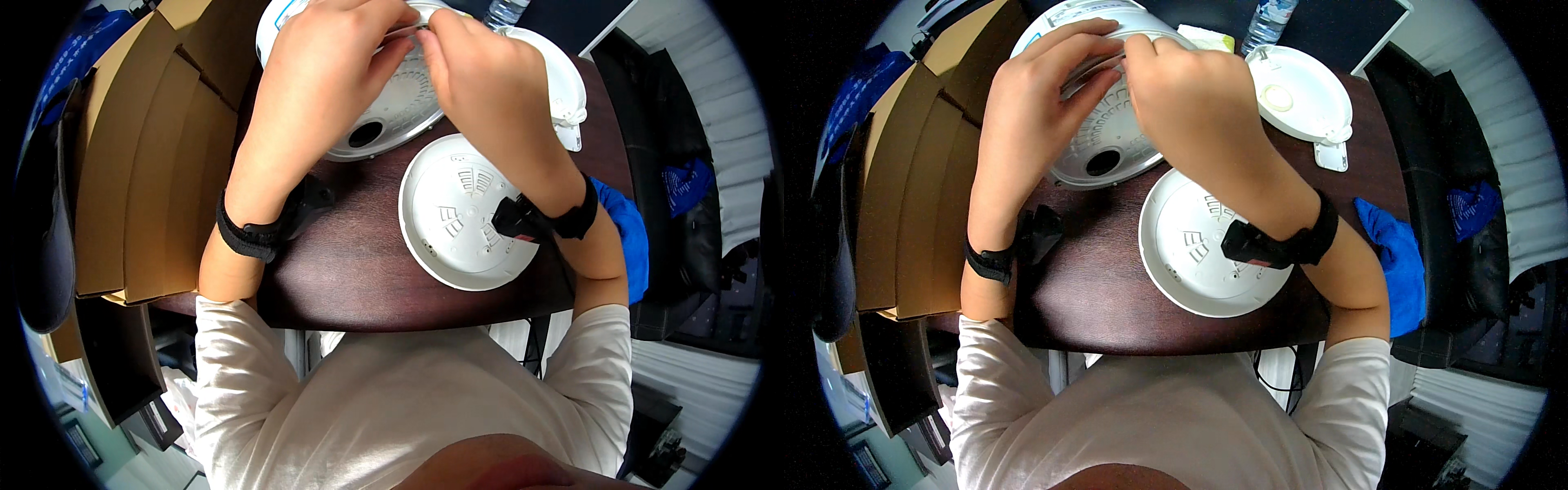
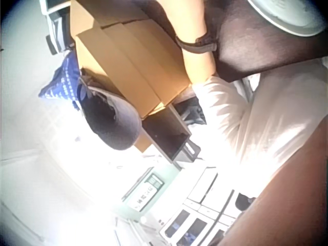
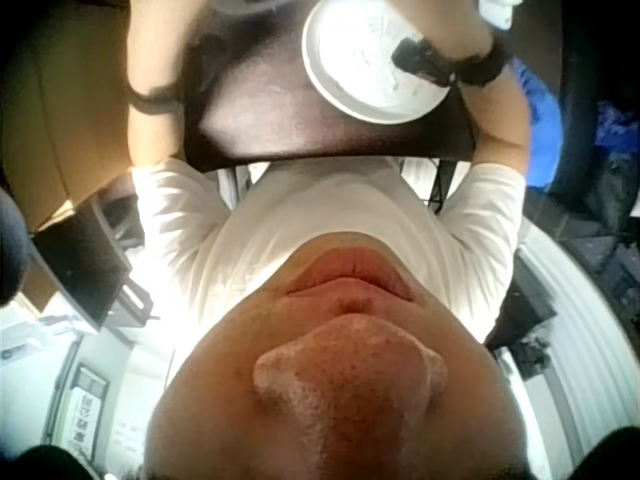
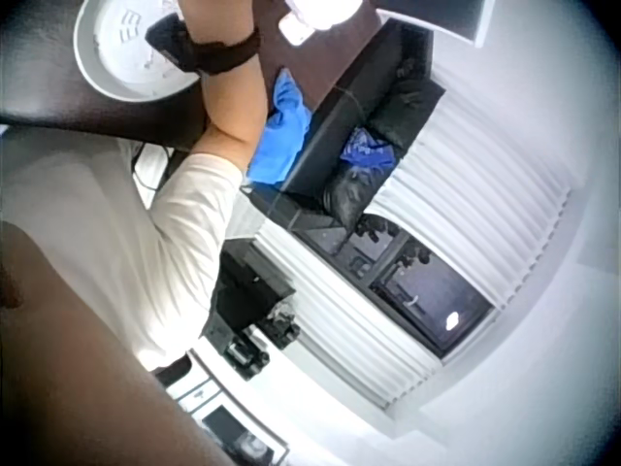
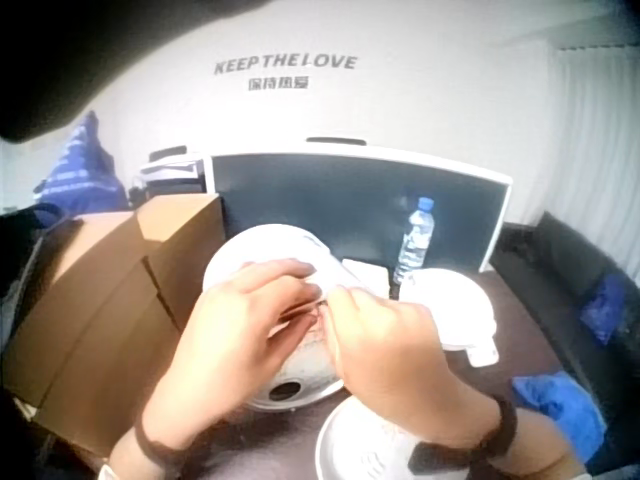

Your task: The person sits at a table and uses a screwdriver to remove screws from a white circular plastic appliance component. They place the screws on a nearby plate and continue unscrewing multiple fasteners from the device.

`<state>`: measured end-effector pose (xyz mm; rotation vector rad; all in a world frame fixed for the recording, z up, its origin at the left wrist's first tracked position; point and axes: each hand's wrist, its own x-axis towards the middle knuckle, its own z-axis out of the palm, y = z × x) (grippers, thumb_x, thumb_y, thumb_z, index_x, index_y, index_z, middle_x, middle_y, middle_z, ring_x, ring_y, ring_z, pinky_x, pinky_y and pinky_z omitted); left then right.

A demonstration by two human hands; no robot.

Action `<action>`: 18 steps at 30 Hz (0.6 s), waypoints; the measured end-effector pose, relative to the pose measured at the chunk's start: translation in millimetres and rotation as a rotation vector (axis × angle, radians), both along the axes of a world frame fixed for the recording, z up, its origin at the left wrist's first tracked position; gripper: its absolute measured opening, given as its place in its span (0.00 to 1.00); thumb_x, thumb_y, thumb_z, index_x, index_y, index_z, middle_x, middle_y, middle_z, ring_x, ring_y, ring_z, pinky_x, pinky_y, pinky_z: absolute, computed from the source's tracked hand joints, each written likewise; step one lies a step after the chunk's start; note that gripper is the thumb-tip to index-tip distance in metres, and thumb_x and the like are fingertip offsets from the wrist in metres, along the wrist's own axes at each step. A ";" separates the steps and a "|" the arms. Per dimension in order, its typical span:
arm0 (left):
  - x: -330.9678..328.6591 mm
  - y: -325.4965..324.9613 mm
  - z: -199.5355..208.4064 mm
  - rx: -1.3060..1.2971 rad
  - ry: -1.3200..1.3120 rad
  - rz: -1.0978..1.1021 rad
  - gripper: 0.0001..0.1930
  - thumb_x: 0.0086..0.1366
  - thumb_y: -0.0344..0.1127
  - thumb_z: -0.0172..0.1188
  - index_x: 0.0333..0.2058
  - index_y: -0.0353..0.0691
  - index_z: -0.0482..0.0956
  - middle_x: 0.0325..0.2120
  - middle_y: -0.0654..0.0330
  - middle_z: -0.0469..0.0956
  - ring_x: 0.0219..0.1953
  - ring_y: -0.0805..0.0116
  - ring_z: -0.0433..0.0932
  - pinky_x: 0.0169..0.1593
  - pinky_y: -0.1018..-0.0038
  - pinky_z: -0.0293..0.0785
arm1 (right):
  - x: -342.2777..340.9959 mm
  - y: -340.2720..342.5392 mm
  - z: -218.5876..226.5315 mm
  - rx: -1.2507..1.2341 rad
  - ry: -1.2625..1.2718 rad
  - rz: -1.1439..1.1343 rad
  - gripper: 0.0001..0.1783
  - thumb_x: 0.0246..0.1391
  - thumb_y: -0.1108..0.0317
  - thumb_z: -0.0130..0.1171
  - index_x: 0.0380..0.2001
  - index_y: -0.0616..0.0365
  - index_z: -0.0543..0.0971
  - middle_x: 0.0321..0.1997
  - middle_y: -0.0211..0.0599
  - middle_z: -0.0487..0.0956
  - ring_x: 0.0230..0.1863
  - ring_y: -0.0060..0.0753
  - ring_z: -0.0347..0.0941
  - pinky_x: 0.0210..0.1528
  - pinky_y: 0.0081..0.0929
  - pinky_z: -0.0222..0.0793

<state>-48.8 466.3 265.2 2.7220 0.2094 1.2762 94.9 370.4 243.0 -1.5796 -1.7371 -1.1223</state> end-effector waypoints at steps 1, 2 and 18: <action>0.2 0.2 -0.1 -0.001 -0.003 -0.004 0.11 0.58 0.27 0.65 0.40 0.35 0.80 0.44 0.55 0.81 0.40 0.58 0.84 0.43 0.70 0.80 | -2.7 -0.2 -0.7 -0.008 0.015 -0.024 0.08 0.50 0.66 0.63 0.26 0.57 0.76 0.17 0.36 0.76 0.16 0.35 0.75 0.17 0.28 0.69; 0.6 0.2 -0.5 -0.003 -0.006 -0.009 0.11 0.58 0.27 0.65 0.41 0.34 0.80 0.44 0.55 0.81 0.40 0.58 0.84 0.43 0.70 0.80 | -5.6 -0.4 -1.3 -0.017 0.030 -0.047 0.07 0.50 0.66 0.62 0.26 0.57 0.76 0.17 0.36 0.76 0.15 0.36 0.76 0.17 0.28 0.69; -0.9 -9.3 -4.8 -0.044 0.000 0.033 0.15 0.56 0.27 0.65 0.45 0.36 0.81 0.48 0.54 0.79 0.48 0.53 0.79 0.51 0.65 0.76 | 7.5 -0.2 -2.4 -0.050 0.216 0.104 0.10 0.53 0.65 0.60 0.22 0.58 0.76 0.15 0.39 0.75 0.16 0.42 0.74 0.18 0.32 0.70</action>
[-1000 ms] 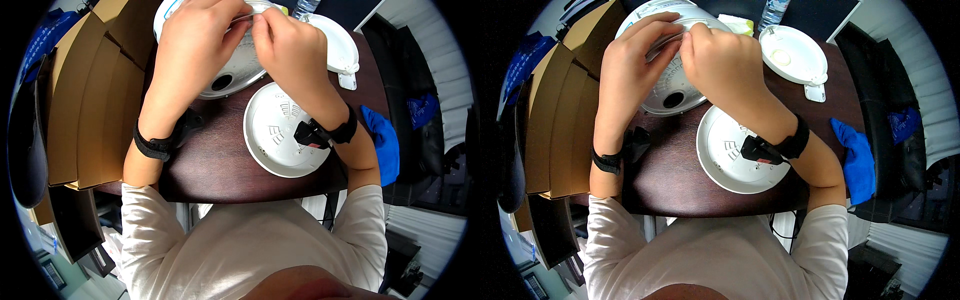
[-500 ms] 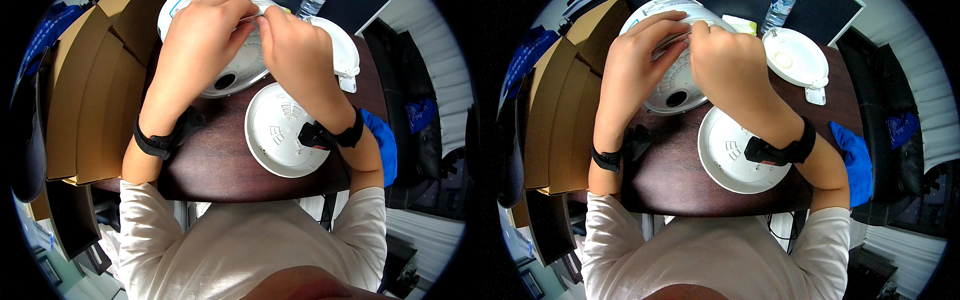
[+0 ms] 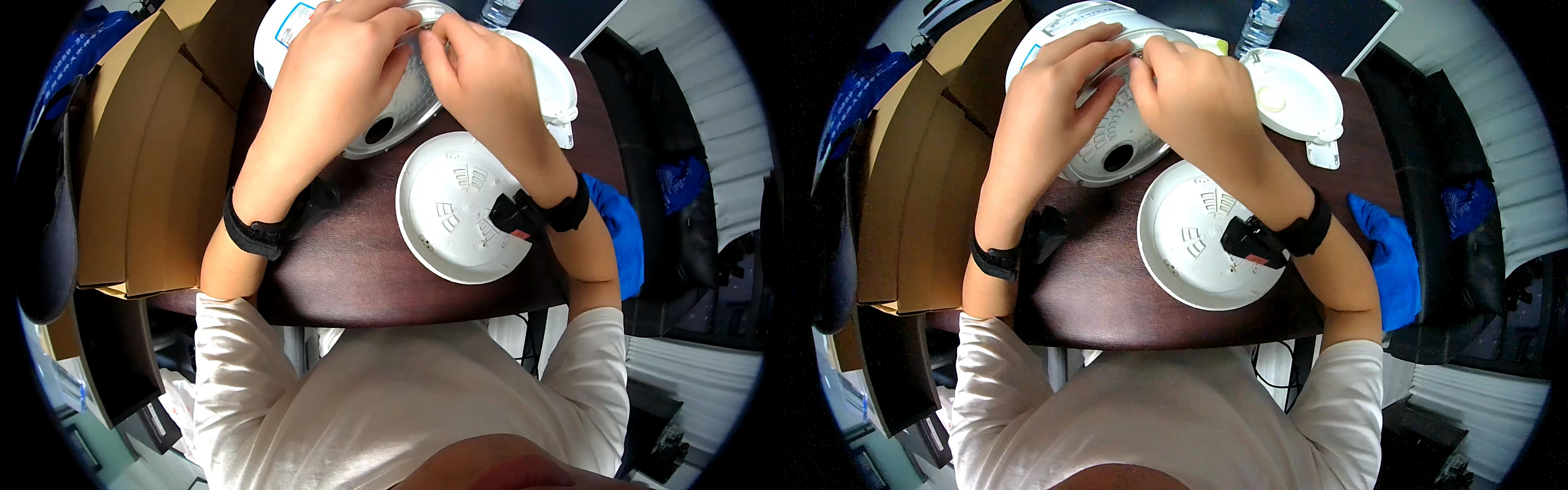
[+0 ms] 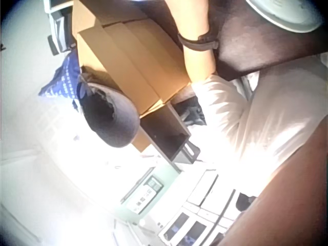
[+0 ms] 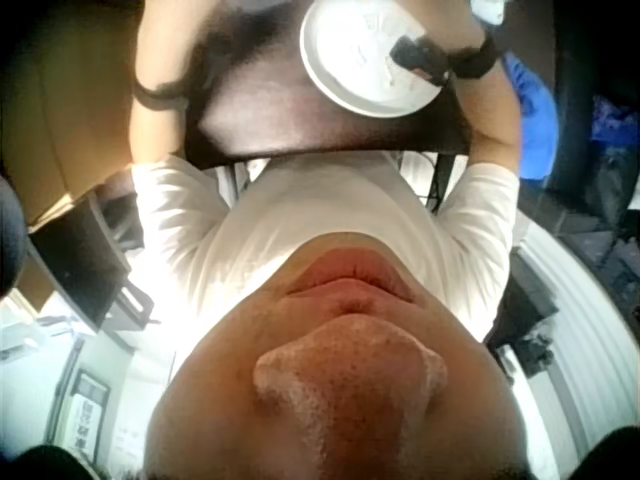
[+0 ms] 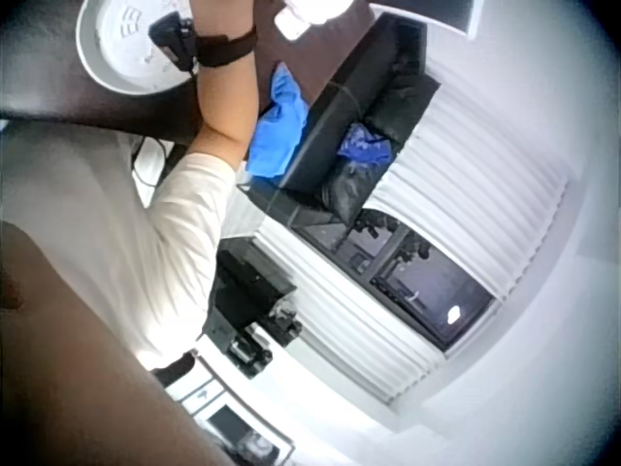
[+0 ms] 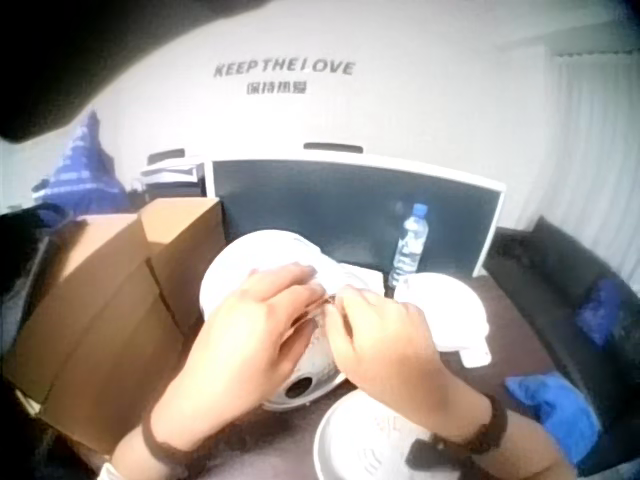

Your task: The person sits at a table and uses a screwdriver to remove screws from a white circular plastic appliance component. They place the screws on a nearby plate and continue unscrewing multiple fasteners from the device.

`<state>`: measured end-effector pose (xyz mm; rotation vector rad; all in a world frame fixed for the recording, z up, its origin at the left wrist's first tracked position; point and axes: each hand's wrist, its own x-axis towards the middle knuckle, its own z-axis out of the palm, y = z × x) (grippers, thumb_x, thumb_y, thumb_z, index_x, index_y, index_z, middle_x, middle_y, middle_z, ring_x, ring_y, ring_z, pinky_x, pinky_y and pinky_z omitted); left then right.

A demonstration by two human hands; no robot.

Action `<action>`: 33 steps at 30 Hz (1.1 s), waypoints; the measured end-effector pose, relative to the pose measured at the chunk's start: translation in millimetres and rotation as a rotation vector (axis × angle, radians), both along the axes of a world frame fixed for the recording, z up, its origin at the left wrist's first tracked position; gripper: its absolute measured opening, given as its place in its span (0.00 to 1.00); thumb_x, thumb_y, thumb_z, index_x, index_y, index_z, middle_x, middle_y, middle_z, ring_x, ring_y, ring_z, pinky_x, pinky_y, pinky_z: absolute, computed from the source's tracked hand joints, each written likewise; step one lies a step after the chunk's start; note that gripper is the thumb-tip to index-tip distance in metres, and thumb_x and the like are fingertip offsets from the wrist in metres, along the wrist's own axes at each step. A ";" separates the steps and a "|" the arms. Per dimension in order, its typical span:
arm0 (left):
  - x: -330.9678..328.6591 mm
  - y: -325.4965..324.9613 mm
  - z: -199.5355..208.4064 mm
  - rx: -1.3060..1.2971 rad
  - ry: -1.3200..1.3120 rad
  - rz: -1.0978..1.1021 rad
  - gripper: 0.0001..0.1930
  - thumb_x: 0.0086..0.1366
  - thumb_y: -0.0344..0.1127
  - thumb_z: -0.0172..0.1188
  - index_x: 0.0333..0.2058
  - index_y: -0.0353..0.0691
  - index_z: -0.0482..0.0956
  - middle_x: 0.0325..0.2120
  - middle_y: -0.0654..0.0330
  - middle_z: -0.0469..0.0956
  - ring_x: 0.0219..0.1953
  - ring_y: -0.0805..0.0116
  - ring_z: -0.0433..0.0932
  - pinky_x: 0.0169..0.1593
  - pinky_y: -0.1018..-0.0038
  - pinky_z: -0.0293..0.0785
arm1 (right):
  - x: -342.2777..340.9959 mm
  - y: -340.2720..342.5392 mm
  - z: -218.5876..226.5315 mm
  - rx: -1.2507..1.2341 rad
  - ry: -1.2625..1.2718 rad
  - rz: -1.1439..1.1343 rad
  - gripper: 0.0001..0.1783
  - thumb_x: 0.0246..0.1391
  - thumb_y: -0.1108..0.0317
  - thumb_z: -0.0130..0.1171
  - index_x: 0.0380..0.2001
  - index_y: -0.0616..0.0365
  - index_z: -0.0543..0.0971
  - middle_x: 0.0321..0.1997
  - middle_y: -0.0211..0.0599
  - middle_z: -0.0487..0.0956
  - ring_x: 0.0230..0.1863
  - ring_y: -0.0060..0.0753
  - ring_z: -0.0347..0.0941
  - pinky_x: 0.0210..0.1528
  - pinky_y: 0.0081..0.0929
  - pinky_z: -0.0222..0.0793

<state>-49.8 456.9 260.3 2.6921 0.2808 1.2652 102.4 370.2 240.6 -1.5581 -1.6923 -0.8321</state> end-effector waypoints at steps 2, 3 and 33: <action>-0.9 2.2 1.9 0.038 0.014 -0.014 0.16 0.56 0.28 0.65 0.45 0.36 0.81 0.48 0.53 0.79 0.49 0.53 0.79 0.53 0.65 0.75 | 1.9 -4.9 5.8 0.017 -0.146 -0.029 0.10 0.53 0.64 0.63 0.25 0.56 0.74 0.19 0.36 0.75 0.17 0.37 0.75 0.18 0.29 0.69; -2.0 6.4 3.1 0.095 0.026 -0.020 0.17 0.56 0.28 0.65 0.46 0.36 0.81 0.49 0.53 0.79 0.49 0.53 0.79 0.53 0.65 0.75 | 4.0 -5.0 6.9 0.044 -0.208 -0.015 0.10 0.53 0.64 0.63 0.26 0.55 0.74 0.19 0.36 0.75 0.17 0.37 0.75 0.19 0.28 0.69; 1.8 23.6 -0.6 0.051 0.022 -0.171 0.16 0.58 0.26 0.63 0.46 0.39 0.81 0.49 0.57 0.80 0.50 0.58 0.79 0.54 0.68 0.74 | 65.4 -95.7 -4.6 -0.556 0.288 -0.156 0.14 0.60 0.61 0.59 0.27 0.61 0.78 0.16 0.40 0.72 0.18 0.40 0.70 0.24 0.32 0.65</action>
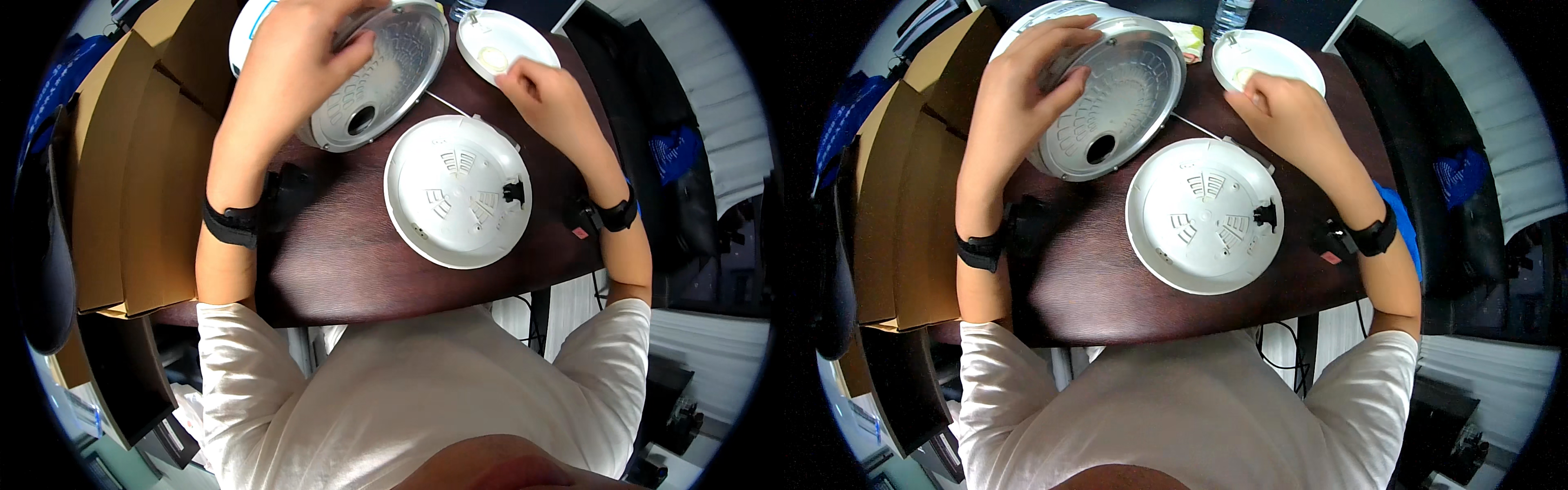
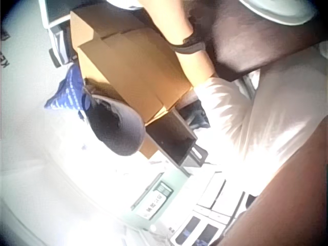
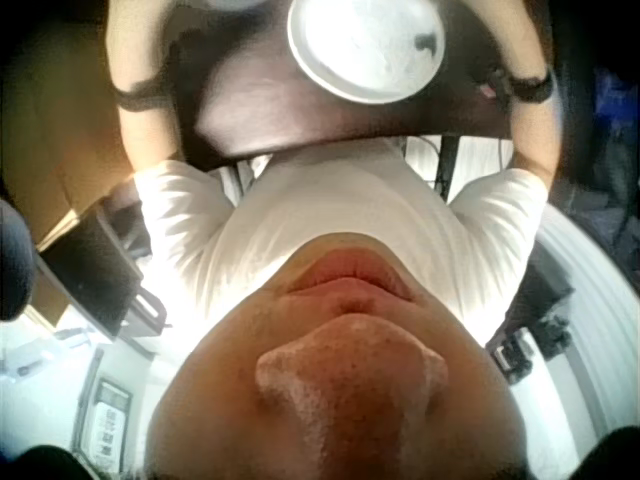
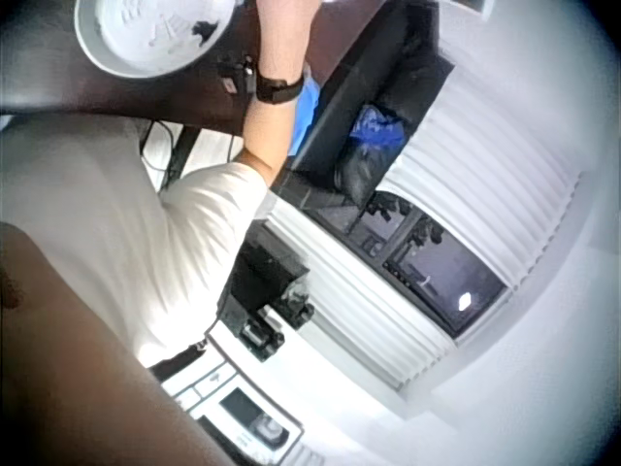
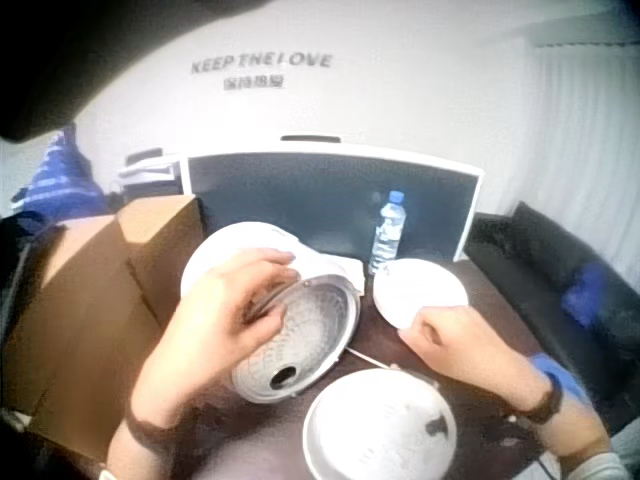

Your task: The person sits at a table and uses a screwdriver to remove screws from a white circular plastic appliance component. They place the screws on a nearby plate and continue unscrewing multiple fasteners from the device.

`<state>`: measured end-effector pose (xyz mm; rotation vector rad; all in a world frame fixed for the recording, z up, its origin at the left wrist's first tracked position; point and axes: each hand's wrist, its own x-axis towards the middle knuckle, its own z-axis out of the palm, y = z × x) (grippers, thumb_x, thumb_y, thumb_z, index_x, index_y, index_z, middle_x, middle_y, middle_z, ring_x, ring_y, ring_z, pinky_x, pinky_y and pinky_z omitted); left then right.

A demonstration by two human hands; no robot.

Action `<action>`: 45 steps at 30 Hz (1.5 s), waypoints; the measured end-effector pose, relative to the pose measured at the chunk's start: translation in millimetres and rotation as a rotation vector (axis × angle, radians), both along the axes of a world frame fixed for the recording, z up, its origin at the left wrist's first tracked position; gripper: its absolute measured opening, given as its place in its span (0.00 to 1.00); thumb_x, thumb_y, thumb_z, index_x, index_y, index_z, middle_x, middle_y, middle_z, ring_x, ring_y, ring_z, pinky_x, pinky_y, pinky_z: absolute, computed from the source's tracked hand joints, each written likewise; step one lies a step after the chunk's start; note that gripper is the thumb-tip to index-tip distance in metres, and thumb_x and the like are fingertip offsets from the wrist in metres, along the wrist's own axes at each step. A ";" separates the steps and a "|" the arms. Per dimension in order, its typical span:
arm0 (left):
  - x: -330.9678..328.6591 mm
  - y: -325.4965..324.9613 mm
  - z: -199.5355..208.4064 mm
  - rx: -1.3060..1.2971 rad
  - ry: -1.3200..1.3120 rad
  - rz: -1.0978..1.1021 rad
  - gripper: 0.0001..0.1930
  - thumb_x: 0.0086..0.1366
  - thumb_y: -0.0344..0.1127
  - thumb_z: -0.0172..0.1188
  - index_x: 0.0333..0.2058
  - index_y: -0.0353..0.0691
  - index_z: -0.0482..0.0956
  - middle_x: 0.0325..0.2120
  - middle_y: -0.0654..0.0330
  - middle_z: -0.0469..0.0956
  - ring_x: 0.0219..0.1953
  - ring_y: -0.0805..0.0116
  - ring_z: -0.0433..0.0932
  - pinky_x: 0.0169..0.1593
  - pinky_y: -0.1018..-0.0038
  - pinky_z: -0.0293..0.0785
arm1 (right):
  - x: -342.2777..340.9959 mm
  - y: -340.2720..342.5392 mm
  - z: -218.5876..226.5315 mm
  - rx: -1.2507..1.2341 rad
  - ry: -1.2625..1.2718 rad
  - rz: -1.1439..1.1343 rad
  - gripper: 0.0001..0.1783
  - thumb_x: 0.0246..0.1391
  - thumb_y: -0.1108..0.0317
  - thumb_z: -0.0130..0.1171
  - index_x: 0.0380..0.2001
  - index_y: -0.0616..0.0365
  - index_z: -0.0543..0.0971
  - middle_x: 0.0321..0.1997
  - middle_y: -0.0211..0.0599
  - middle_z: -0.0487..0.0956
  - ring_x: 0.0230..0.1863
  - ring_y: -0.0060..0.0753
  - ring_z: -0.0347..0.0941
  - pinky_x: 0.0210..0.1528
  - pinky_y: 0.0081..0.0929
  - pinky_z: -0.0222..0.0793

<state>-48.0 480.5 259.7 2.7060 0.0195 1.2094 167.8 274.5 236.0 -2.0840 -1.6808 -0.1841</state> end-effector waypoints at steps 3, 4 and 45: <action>-1.7 6.5 -2.6 0.010 0.014 -0.023 0.17 0.59 0.26 0.62 0.48 0.41 0.81 0.52 0.59 0.79 0.52 0.61 0.79 0.55 0.68 0.74 | 18.5 -35.2 -30.2 -0.200 0.165 -0.153 0.12 0.58 0.62 0.61 0.30 0.61 0.77 0.19 0.38 0.74 0.20 0.35 0.71 0.27 0.31 0.67; -3.8 9.6 -0.8 -0.013 0.039 -0.030 0.17 0.59 0.26 0.62 0.48 0.41 0.81 0.52 0.59 0.79 0.53 0.61 0.78 0.56 0.67 0.74 | 27.1 -43.6 -42.0 -0.231 0.196 -0.160 0.12 0.58 0.62 0.61 0.32 0.61 0.77 0.20 0.38 0.75 0.22 0.34 0.72 0.28 0.31 0.67; 6.4 11.2 6.9 0.058 0.059 0.022 0.19 0.57 0.27 0.63 0.49 0.45 0.81 0.53 0.57 0.76 0.52 0.57 0.78 0.52 0.66 0.76 | 48.0 -58.2 -28.0 -0.099 0.604 -0.013 0.14 0.54 0.78 0.55 0.45 0.61 0.75 0.34 0.35 0.75 0.34 0.23 0.71 0.36 0.20 0.68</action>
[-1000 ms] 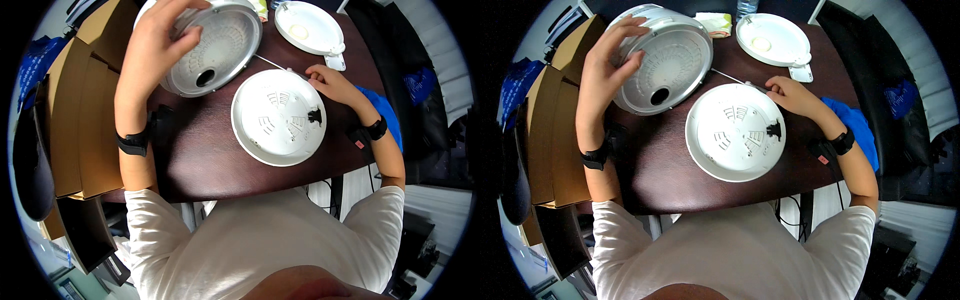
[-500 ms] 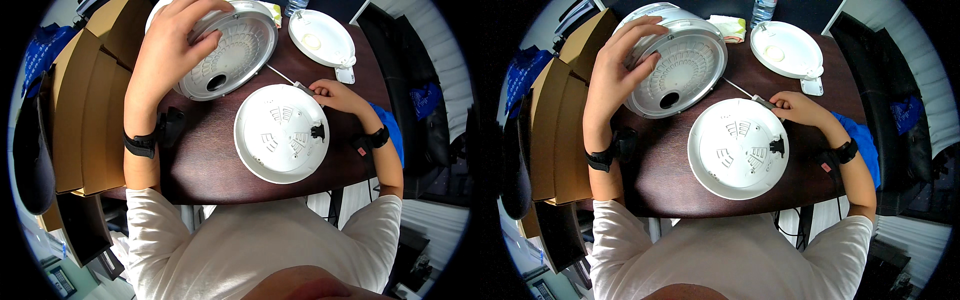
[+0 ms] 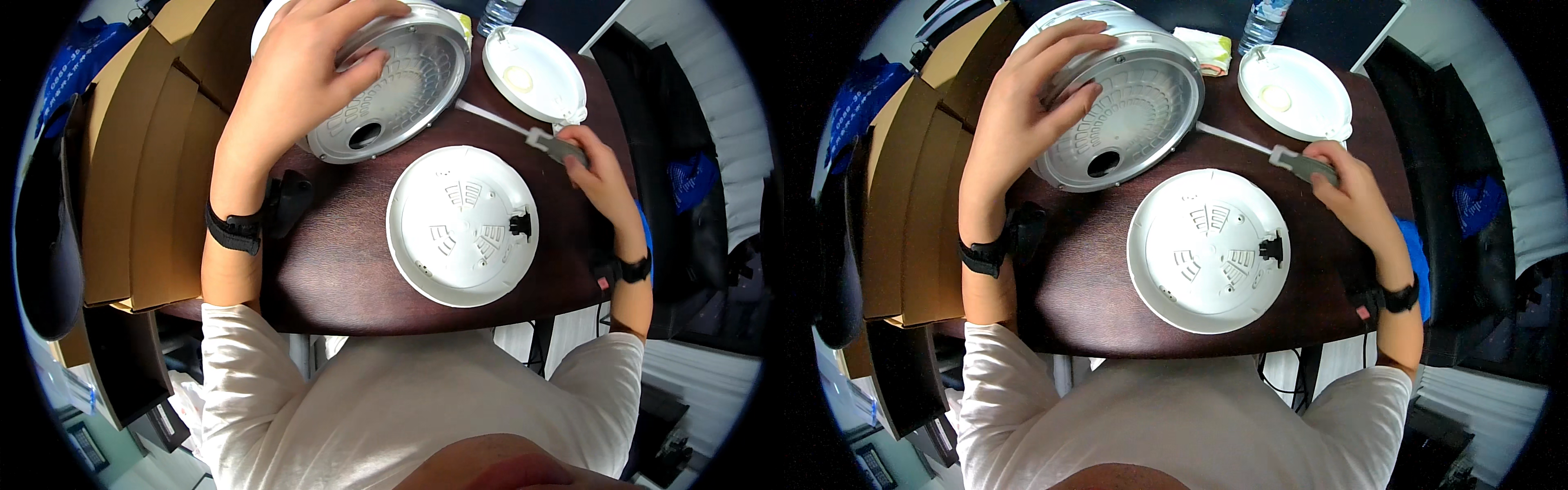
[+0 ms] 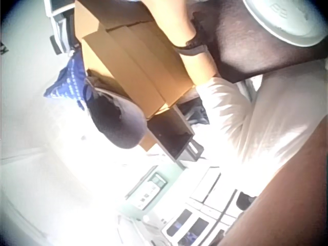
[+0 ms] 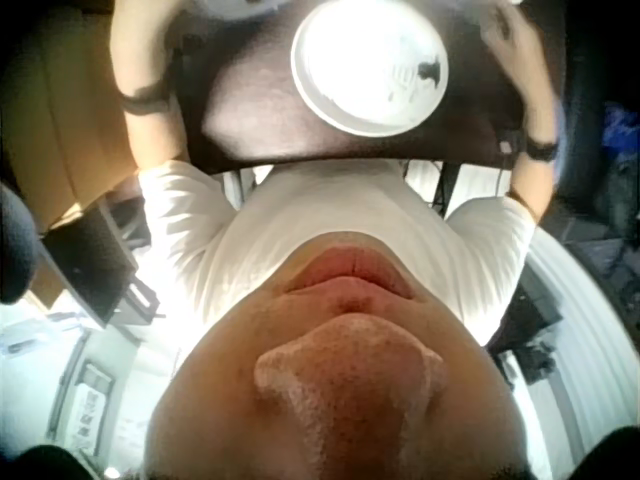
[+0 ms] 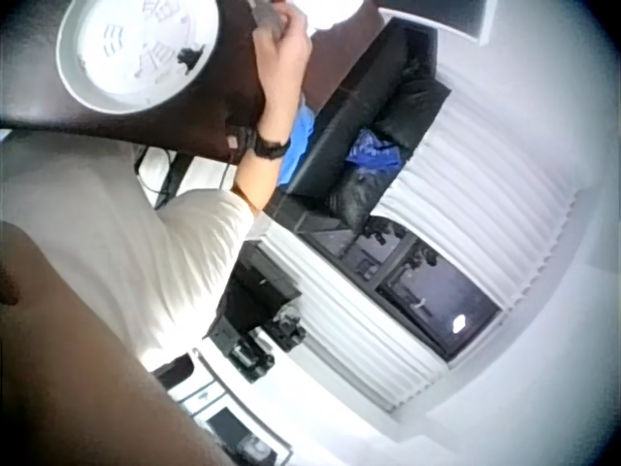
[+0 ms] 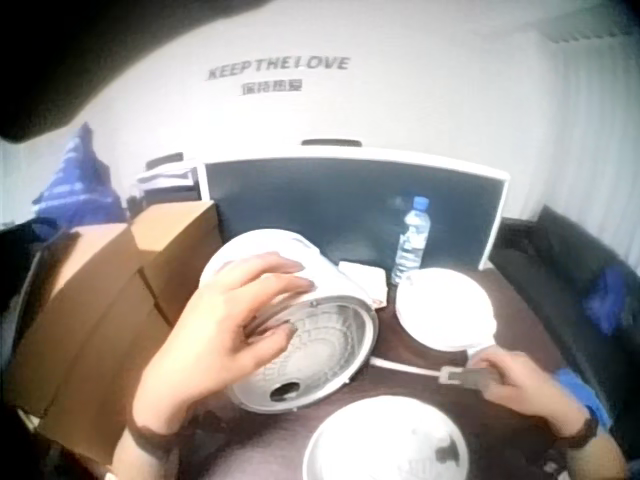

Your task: The person sits at a table and uses a screwdriver to remove screws from a white circular plastic appliance component. They place the screws on a nearby plate and continue unscrewing multiple fasteners from the device.

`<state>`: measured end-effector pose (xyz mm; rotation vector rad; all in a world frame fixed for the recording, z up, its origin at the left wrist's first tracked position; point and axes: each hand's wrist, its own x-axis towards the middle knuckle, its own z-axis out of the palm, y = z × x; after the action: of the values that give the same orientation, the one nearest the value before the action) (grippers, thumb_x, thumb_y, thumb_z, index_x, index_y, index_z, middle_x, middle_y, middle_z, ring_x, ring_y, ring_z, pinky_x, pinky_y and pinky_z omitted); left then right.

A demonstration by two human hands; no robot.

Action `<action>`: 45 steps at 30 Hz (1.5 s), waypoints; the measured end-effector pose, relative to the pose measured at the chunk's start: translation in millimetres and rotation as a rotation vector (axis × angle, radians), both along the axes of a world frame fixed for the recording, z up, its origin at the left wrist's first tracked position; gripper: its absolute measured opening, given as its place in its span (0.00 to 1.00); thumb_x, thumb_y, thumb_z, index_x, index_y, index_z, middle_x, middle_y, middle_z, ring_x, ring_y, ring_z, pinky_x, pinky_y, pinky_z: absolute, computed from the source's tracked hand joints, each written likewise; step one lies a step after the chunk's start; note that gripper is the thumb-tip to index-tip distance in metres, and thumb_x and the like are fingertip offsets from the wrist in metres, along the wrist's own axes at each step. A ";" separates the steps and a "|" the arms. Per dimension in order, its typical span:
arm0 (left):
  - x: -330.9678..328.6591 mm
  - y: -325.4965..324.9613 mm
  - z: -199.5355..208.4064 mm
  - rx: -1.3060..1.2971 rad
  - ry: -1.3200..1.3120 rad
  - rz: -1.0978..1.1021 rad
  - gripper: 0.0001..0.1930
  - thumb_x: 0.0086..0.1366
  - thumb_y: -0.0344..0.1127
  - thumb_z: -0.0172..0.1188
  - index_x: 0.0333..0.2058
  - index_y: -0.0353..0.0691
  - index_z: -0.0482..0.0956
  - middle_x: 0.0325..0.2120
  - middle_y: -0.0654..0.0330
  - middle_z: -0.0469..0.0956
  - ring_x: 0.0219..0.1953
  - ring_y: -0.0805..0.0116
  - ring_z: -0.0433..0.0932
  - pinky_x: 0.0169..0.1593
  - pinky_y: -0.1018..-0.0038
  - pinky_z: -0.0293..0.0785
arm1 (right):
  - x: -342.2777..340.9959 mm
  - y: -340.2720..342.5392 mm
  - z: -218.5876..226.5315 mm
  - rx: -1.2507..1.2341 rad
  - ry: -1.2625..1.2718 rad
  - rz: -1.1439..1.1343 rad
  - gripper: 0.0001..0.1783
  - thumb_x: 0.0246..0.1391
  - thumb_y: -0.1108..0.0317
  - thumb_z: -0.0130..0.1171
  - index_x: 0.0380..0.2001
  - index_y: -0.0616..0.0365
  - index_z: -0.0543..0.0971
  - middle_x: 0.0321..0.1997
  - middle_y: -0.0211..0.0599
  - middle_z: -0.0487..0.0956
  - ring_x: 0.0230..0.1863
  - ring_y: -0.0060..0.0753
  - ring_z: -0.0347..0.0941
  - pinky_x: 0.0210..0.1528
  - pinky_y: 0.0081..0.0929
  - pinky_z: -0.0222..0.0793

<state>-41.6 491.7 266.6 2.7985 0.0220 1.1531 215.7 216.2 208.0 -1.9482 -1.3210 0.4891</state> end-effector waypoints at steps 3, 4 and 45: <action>-1.0 -3.5 2.7 0.056 -0.003 0.045 0.18 0.56 0.28 0.63 0.48 0.42 0.80 0.51 0.53 0.76 0.51 0.54 0.78 0.52 0.65 0.75 | -34.2 -4.3 34.5 0.205 -0.317 0.012 0.20 0.51 0.81 0.55 0.49 0.61 0.75 0.37 0.39 0.75 0.35 0.27 0.72 0.36 0.21 0.68; -2.2 -8.5 8.3 0.051 0.018 0.079 0.18 0.56 0.28 0.63 0.47 0.40 0.80 0.50 0.49 0.76 0.51 0.50 0.77 0.52 0.63 0.74 | -40.3 -3.2 38.6 0.250 -0.402 0.030 0.21 0.50 0.82 0.56 0.50 0.61 0.75 0.38 0.41 0.75 0.35 0.28 0.72 0.37 0.22 0.69; -3.2 -8.9 5.5 -0.072 0.044 0.074 0.16 0.58 0.29 0.59 0.47 0.39 0.80 0.53 0.46 0.74 0.56 0.45 0.72 0.56 0.59 0.71 | -100.0 3.3 58.2 0.250 -0.328 0.007 0.18 0.58 0.73 0.54 0.52 0.64 0.74 0.38 0.46 0.79 0.34 0.30 0.78 0.37 0.24 0.72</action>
<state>-44.8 482.9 272.1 2.7806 0.1680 1.0836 115.8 219.5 266.2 -1.8644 -1.5106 0.0001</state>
